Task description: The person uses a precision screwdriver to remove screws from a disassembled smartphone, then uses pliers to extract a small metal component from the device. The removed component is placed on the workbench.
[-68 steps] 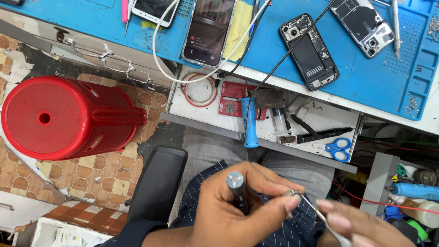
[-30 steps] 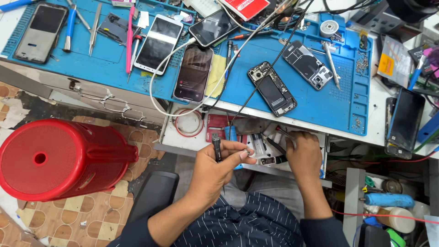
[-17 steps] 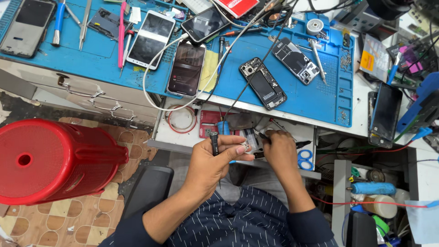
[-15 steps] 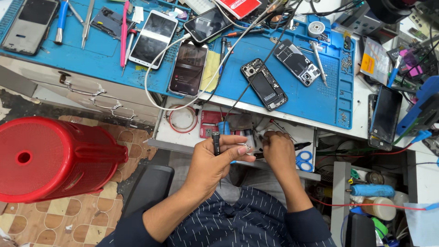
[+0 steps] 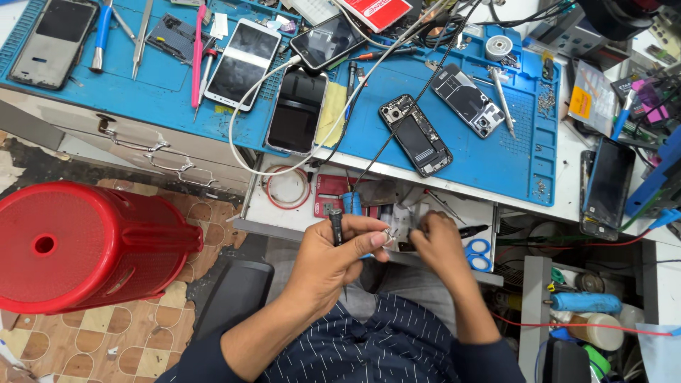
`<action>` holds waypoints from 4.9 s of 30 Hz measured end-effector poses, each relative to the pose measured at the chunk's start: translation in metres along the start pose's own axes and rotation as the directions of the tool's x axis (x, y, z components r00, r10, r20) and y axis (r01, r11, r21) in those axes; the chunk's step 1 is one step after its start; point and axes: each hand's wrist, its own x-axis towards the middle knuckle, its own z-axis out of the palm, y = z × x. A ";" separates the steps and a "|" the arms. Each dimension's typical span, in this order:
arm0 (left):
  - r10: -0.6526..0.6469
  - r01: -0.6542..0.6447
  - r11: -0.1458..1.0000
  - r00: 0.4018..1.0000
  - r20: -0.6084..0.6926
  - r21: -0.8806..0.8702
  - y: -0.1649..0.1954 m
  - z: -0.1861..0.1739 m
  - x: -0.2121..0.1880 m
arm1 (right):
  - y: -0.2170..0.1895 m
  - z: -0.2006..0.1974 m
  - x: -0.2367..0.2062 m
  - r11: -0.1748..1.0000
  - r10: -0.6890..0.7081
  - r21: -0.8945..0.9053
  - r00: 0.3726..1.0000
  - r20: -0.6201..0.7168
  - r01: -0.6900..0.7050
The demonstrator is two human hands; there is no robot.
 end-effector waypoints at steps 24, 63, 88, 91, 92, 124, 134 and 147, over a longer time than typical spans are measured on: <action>0.186 -0.258 0.948 0.924 0.334 0.185 0.031 0.026 -0.064 | -0.082 -0.092 -0.152 0.637 -0.385 0.767 0.834 0.395 -0.069; 0.431 -0.546 0.742 0.833 0.347 0.388 0.026 0.028 -0.077 | -0.101 -0.085 -0.154 0.724 -0.387 0.632 0.921 0.039 0.277; 0.441 -0.546 0.747 0.834 0.332 0.378 0.033 0.027 -0.070 | -0.092 -0.095 -0.140 0.656 -0.323 0.755 0.904 0.280 0.000; 0.403 -0.471 0.829 0.877 0.260 0.301 0.031 0.027 -0.070 | -0.081 -0.088 -0.140 0.710 -0.235 0.700 0.914 0.332 -0.072; 0.396 -0.454 0.847 0.886 0.242 0.277 0.030 0.026 -0.069 | -0.077 -0.082 -0.140 0.742 -0.208 0.665 0.914 0.348 -0.084; 0.258 -0.273 0.962 0.915 0.310 0.007 0.027 0.040 -0.076 | -0.104 -0.109 -0.131 0.555 -0.654 0.461 0.706 -0.273 0.692; 0.332 -0.392 0.905 0.895 0.299 0.168 0.022 0.036 -0.076 | -0.103 -0.098 -0.137 0.549 -0.634 0.467 0.709 -0.308 0.694; 0.353 -0.422 0.880 0.889 0.292 0.219 0.023 0.033 -0.083 | -0.106 -0.093 -0.139 0.503 -0.617 0.512 0.704 -0.352 0.697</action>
